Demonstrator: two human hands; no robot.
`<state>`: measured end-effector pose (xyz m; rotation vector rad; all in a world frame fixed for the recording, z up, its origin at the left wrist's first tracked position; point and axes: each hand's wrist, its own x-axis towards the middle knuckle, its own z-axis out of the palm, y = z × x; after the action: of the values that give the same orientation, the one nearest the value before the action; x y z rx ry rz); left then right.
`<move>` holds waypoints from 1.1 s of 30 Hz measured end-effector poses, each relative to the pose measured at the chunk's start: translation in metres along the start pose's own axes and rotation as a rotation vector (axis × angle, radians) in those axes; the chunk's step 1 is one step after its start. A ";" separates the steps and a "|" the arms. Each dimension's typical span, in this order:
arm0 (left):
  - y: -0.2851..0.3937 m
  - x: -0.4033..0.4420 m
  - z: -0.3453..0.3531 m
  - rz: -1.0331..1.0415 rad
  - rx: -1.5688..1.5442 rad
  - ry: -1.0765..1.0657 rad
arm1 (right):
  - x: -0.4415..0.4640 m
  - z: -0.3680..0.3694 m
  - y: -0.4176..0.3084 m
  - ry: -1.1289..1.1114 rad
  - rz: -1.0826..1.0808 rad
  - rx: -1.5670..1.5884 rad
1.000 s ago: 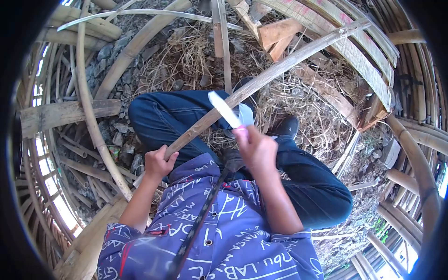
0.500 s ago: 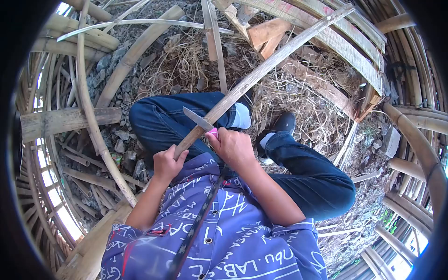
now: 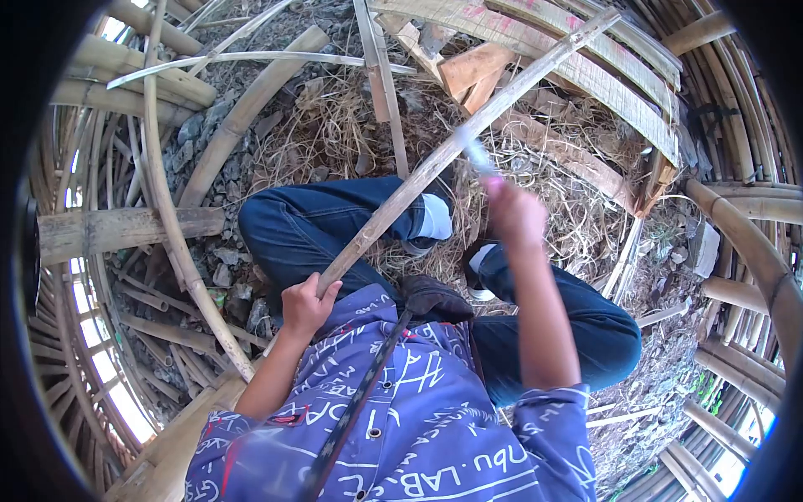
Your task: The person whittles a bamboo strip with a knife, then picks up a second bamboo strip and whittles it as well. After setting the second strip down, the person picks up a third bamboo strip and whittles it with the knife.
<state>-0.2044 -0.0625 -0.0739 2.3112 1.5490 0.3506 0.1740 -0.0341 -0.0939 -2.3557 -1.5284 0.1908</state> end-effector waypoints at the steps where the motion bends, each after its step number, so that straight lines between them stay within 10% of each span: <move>1: -0.001 0.000 0.001 0.006 -0.003 -0.004 | 0.011 -0.010 0.021 0.058 0.034 -0.008; 6: -0.001 0.004 0.007 0.012 0.050 0.006 | -0.014 -0.053 -0.034 -0.118 0.126 0.360; 12: 0.008 0.005 0.003 -0.020 0.051 0.003 | -0.087 0.005 -0.122 -0.331 -0.260 0.387; 33: -0.002 0.007 0.010 0.018 0.018 0.014 | -0.058 0.037 -0.079 -0.034 -0.710 0.250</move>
<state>-0.2000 -0.0570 -0.0833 2.3425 1.5448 0.3603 0.0711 -0.0498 -0.1049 -1.5156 -2.1033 0.2291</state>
